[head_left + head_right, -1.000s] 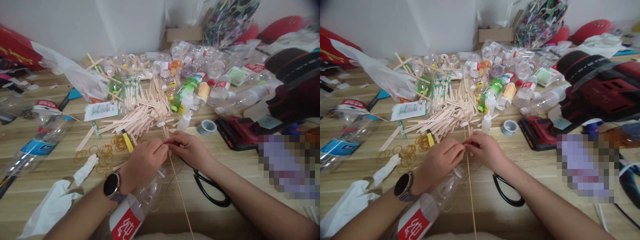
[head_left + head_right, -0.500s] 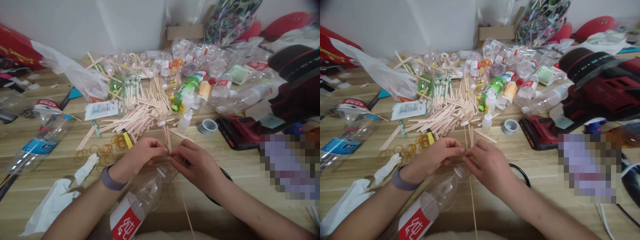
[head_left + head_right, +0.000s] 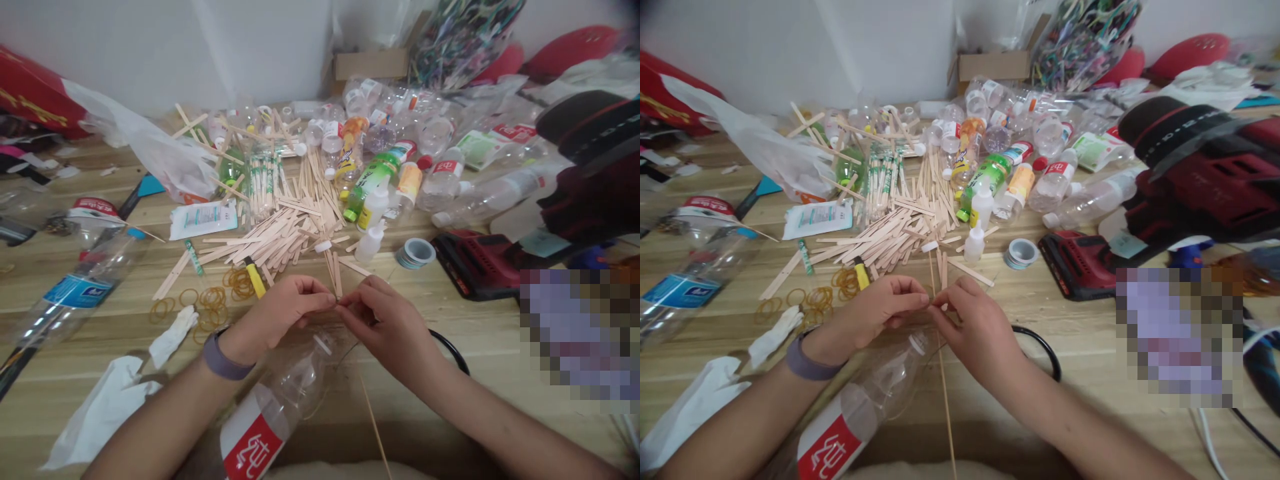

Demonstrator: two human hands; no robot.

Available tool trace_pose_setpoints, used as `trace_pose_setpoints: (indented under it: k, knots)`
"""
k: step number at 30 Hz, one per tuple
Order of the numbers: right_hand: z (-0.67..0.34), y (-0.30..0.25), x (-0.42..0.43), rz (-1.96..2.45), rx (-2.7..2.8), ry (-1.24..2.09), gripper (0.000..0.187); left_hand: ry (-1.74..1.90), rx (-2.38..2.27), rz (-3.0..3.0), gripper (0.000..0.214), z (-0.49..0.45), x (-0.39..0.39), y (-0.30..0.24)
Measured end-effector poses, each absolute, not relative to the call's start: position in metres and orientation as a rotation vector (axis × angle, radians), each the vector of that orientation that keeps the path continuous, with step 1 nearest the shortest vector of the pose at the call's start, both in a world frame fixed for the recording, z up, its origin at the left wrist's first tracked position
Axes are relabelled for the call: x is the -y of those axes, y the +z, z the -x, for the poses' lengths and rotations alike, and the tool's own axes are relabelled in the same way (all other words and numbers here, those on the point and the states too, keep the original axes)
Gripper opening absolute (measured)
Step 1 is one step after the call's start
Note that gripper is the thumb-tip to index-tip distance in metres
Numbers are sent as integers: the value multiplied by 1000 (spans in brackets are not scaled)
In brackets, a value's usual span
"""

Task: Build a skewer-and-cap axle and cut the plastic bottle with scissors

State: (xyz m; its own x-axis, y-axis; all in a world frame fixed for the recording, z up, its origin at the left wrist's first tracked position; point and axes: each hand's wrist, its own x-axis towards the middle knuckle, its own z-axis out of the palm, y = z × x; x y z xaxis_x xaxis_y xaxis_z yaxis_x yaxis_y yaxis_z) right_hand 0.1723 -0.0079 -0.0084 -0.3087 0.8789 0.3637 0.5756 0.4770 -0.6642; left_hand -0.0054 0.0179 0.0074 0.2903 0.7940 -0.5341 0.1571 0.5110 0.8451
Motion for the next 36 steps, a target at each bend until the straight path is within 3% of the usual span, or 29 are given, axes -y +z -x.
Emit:
trace_pose_setpoints:
  k: [18,36]
  knots:
    - [-177,-16,-5,1228,1972,717,11,402,-1246,-1771,12,12,-20,15]
    - [-179,-26,-11,1163,1887,943,12,411,-1262,-1576,18,12,-21,10]
